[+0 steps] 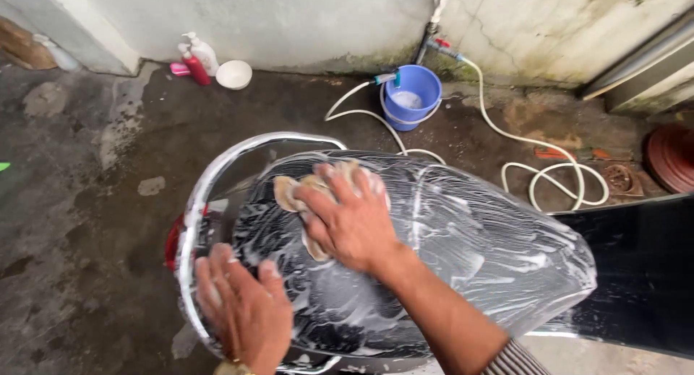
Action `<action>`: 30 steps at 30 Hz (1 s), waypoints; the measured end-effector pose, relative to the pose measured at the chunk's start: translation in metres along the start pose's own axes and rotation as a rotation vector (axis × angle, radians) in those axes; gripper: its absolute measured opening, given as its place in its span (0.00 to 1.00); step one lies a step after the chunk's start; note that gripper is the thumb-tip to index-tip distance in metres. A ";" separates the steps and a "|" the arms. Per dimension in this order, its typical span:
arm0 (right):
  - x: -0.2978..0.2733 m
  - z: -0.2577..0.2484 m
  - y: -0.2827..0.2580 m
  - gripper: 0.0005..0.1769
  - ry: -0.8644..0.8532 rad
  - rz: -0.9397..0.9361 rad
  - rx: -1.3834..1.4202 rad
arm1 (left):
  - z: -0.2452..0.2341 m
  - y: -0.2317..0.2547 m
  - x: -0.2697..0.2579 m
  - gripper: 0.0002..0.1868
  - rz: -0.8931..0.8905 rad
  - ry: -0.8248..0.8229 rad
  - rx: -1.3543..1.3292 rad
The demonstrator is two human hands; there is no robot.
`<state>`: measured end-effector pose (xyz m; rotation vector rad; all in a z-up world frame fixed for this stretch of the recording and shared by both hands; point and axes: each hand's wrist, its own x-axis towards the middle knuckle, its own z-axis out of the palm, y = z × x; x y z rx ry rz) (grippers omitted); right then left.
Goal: The person scrubs the soapy seat of a black motorcycle using a sponge. They move the sponge in circular and back-and-forth motions to clean the surface, occasionally using their left hand to stabilize the seat.
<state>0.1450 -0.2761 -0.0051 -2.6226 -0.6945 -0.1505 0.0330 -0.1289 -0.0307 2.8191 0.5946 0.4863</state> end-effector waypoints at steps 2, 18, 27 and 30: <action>0.017 -0.019 0.008 0.24 -0.179 0.045 -0.247 | -0.004 0.000 0.002 0.34 -0.039 -0.074 -0.127; 0.042 0.027 -0.021 0.23 0.120 -0.179 -0.002 | -0.008 0.028 0.015 0.29 0.086 0.147 -0.016; -0.078 -0.054 0.156 0.26 -0.241 0.896 -0.189 | -0.009 0.029 0.015 0.26 0.029 0.147 -0.066; -0.108 -0.038 0.153 0.26 -0.190 1.155 -0.351 | -0.010 0.025 0.009 0.25 0.059 0.223 0.016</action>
